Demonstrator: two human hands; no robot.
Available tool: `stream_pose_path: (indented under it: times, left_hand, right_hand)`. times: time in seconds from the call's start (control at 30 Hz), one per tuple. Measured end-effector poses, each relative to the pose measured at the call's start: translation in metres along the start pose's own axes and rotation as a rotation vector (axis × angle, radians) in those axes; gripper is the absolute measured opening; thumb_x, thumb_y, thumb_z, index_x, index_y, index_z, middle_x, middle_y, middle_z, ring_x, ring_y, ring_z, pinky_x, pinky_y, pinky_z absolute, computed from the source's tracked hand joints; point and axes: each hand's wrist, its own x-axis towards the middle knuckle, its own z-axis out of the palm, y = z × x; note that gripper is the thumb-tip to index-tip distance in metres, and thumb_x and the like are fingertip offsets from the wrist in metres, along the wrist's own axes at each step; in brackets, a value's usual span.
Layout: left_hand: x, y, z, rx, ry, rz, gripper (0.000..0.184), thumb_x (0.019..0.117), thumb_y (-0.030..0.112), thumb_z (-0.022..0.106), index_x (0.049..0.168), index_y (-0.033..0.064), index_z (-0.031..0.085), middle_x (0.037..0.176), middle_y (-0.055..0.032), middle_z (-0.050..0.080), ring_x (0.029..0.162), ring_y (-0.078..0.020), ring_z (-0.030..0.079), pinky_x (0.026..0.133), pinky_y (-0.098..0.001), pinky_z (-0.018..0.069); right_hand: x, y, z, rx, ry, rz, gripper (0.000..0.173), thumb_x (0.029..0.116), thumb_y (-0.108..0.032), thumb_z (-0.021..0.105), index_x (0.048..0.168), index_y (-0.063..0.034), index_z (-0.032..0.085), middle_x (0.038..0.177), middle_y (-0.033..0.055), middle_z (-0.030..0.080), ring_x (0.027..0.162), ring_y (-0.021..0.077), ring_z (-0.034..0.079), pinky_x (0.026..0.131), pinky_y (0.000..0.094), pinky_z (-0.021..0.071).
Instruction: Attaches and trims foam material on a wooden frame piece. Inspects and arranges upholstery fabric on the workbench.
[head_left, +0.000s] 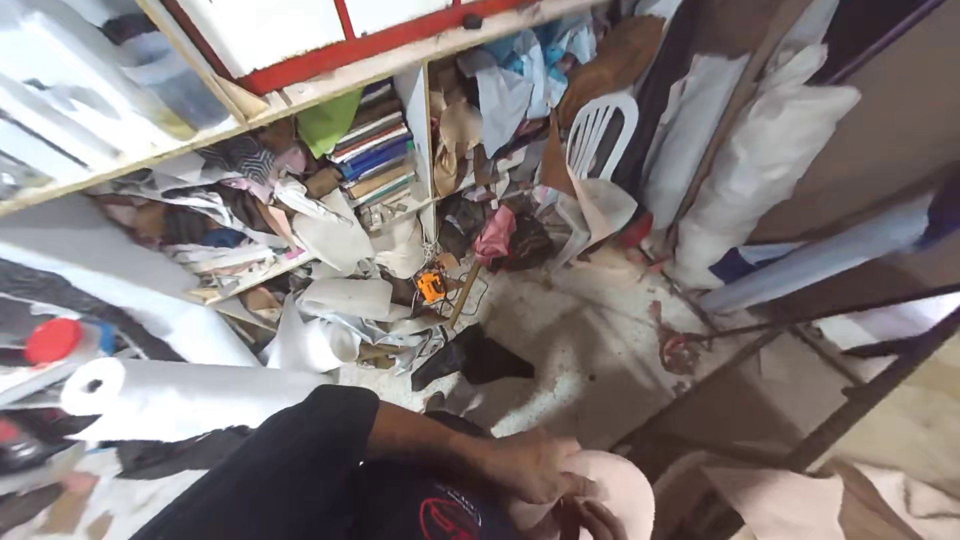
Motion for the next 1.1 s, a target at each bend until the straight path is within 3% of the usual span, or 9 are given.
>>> stream_pose_path:
  times: [0.17, 0.27, 0.37, 0.5, 0.6, 0.7, 0.77, 0.9, 1.1]
  left_hand:
    - [-0.026, -0.022, -0.015, -0.073, 0.042, -0.022, 0.047, 0.1038, 0.044, 0.057, 0.126, 0.0033, 0.061, 0.099, -0.0185, 0.070, 0.092, -0.0309, 0.070, 0.084, -0.0540, 0.0567]
    - [-0.041, -0.026, -0.026, -0.080, 0.081, -0.028, 0.048, 0.1035, 0.047, 0.056, 0.126, 0.0053, 0.061, 0.097, -0.0163, 0.070, 0.090, -0.0285, 0.070, 0.083, -0.0522, 0.0574]
    - [-0.053, -0.027, -0.028, -0.067, 0.140, -0.020, 0.049, 0.1040, 0.047, 0.055, 0.127, 0.0038, 0.059, 0.102, -0.0175, 0.069, 0.094, -0.0293, 0.069, 0.086, -0.0519, 0.0571]
    - [-0.061, -0.019, -0.025, 0.010, 0.172, -0.008, 0.051, 0.1063, 0.044, 0.050, 0.135, 0.0019, 0.055, 0.127, -0.0210, 0.061, 0.114, -0.0308, 0.064, 0.098, -0.0502, 0.0538]
    - [-0.052, -0.018, -0.022, 0.081, 0.169, -0.021, 0.054, 0.1066, 0.046, 0.047, 0.140, 0.0051, 0.056, 0.135, -0.0193, 0.060, 0.121, -0.0285, 0.062, 0.103, -0.0483, 0.0528]
    - [-0.038, -0.018, -0.018, 0.136, 0.061, -0.078, 0.058, 0.1056, 0.049, 0.047, 0.144, 0.0057, 0.053, 0.138, -0.0192, 0.057, 0.126, -0.0282, 0.059, 0.106, -0.0483, 0.0505]
    - [-0.028, -0.017, -0.014, 0.200, 0.055, -0.068, 0.062, 0.1025, 0.054, 0.051, 0.143, 0.0077, 0.055, 0.134, -0.0159, 0.061, 0.120, -0.0242, 0.063, 0.102, -0.0454, 0.0538]
    - [-0.009, -0.012, 0.001, 0.330, 0.073, 0.026, 0.067, 0.0982, 0.059, 0.054, 0.142, 0.0087, 0.059, 0.123, -0.0129, 0.065, 0.104, -0.0195, 0.067, 0.090, -0.0404, 0.0589]
    - [0.024, 0.005, 0.020, 0.373, -0.003, 0.100, 0.058, 0.0966, 0.054, 0.058, 0.137, 0.0130, 0.065, 0.118, -0.0067, 0.070, 0.105, -0.0138, 0.068, 0.093, -0.0368, 0.0577]
  right_hand:
    - [0.006, -0.032, 0.021, 0.010, 0.045, 0.042, 0.024, 0.0899, -0.019, 0.076, 0.101, 0.0006, 0.068, 0.092, 0.0119, 0.071, 0.082, 0.0122, 0.070, 0.078, 0.0260, 0.0601]
    - [0.005, -0.042, 0.041, -0.092, 0.097, -0.044, 0.015, 0.0921, -0.016, 0.073, 0.098, -0.0022, 0.074, 0.097, 0.0134, 0.070, 0.088, 0.0157, 0.070, 0.082, 0.0254, 0.0592]
    - [0.013, -0.060, 0.050, -0.295, 0.078, -0.102, 0.015, 0.0911, -0.016, 0.069, 0.094, -0.0023, 0.075, 0.090, 0.0156, 0.071, 0.083, 0.0274, 0.070, 0.076, 0.0384, 0.0581]
    - [0.042, -0.094, 0.038, -0.388, -0.215, 0.037, 0.024, 0.0841, -0.016, 0.069, 0.095, 0.0045, 0.071, 0.089, 0.0219, 0.069, 0.079, 0.0376, 0.071, 0.068, 0.0515, 0.0591]
    - [0.053, -0.084, 0.034, -0.245, -0.399, 0.207, 0.034, 0.0816, -0.018, 0.078, 0.110, -0.0025, 0.070, 0.102, 0.0202, 0.071, 0.081, 0.0370, 0.072, 0.067, 0.0545, 0.0608]
    - [0.035, -0.042, 0.038, 0.103, -0.376, 0.261, 0.024, 0.0917, -0.017, 0.068, 0.107, 0.0015, 0.070, 0.097, 0.0179, 0.072, 0.085, 0.0284, 0.072, 0.077, 0.0459, 0.0611]
    - [0.023, -0.017, 0.048, 0.342, -0.221, 0.273, 0.020, 0.0959, -0.019, 0.063, 0.093, -0.0011, 0.069, 0.081, 0.0091, 0.069, 0.072, 0.0152, 0.067, 0.068, 0.0345, 0.0582]
    - [0.014, -0.002, 0.041, 0.537, -0.097, 0.396, 0.018, 0.0968, -0.016, 0.064, 0.091, -0.0005, 0.070, 0.076, 0.0041, 0.068, 0.066, 0.0063, 0.063, 0.061, 0.0261, 0.0553]
    - [0.000, 0.041, 0.003, -0.143, -0.084, -0.283, 0.014, 0.0997, -0.005, 0.058, 0.103, -0.0001, 0.070, 0.096, 0.0189, 0.070, 0.091, 0.0335, 0.070, 0.090, 0.0468, 0.0564]
